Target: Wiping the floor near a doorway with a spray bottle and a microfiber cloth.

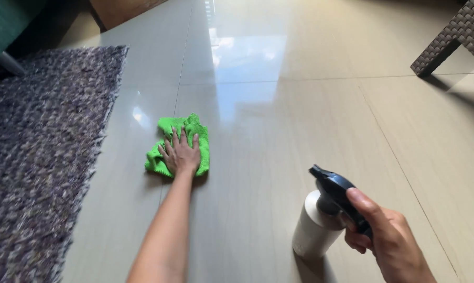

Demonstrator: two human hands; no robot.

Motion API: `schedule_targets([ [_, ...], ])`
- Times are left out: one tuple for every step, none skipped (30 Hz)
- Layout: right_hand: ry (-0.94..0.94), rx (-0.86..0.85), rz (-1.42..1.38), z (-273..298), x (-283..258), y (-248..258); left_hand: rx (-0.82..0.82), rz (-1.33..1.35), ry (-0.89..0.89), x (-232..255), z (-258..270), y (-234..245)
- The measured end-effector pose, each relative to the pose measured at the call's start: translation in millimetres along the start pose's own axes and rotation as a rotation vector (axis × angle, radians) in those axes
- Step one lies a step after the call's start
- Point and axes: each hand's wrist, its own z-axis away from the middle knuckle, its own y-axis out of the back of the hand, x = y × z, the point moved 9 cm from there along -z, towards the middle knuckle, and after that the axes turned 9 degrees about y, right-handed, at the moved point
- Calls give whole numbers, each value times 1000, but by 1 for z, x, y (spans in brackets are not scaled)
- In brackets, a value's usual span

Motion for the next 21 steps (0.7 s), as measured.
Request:
schedule_targets([
  [35, -5, 8, -4, -9, -4, -10, -6, 49, 5, -5, -6],
  [67, -9, 21, -6, -17, -7, -25, -11, 100, 10, -7, -14],
  [67, -5, 23, -9, -16, -3, -28, -8, 98, 23, -8, -28],
  [50, -18, 49, -11, -12, -3, -59, -4, 17, 40, -8, -45],
  [34, -31, 74, -13, -8, -4, -90, 0, -64, 55, -7, -61],
  [25, -38, 75, -12, -8, -7, -94, -7, -56, 83, 12, -67],
  [25, -76, 79, -10, -10, -12, -214, -13, -177, 123, 36, -83],
  [27, -111, 83, -9, -12, -18, -329, -16, -304, 163, 61, -96],
  [21, -117, 83, -8, -18, -25, -333, -20, -298, 182, 86, -105],
  [14, -88, 80, -11, -27, -27, -294, 11, -613, 233, 122, -107],
  [6, -60, 76, -13, -35, -28, -255, 38, -929, 278, 166, -108],
  [-2, -57, 73, -13, -38, -30, -263, 36, -932, 275, 168, -104],
  [43, -89, 85, -14, -46, -35, -375, 101, -917, 271, 171, -104],
  [83, -121, 94, -14, -52, -39, -490, 164, -900, 266, 177, -104],
  [72, -116, 88, -13, -63, -49, -503, 159, -903, 249, 167, -86],
  [45, -81, 164, -14, -74, -54, -489, 200, -711, 226, 142, -67],
  [17, -47, 240, -15, -85, -59, -472, 238, -519, 202, 118, -48],
  [15, -37, 239, -18, -87, -56, -477, 240, -527, 172, 94, -57],
  [-7, -74, 233, -21, -87, -57, -319, 141, -436, 134, 60, -60],
  [-22, -117, 224, -27, -88, -61, -153, 42, -342, 96, 22, -59],
  [-17, -112, 221, -34, -87, -55, -149, 44, -348, 78, 13, -44],
])
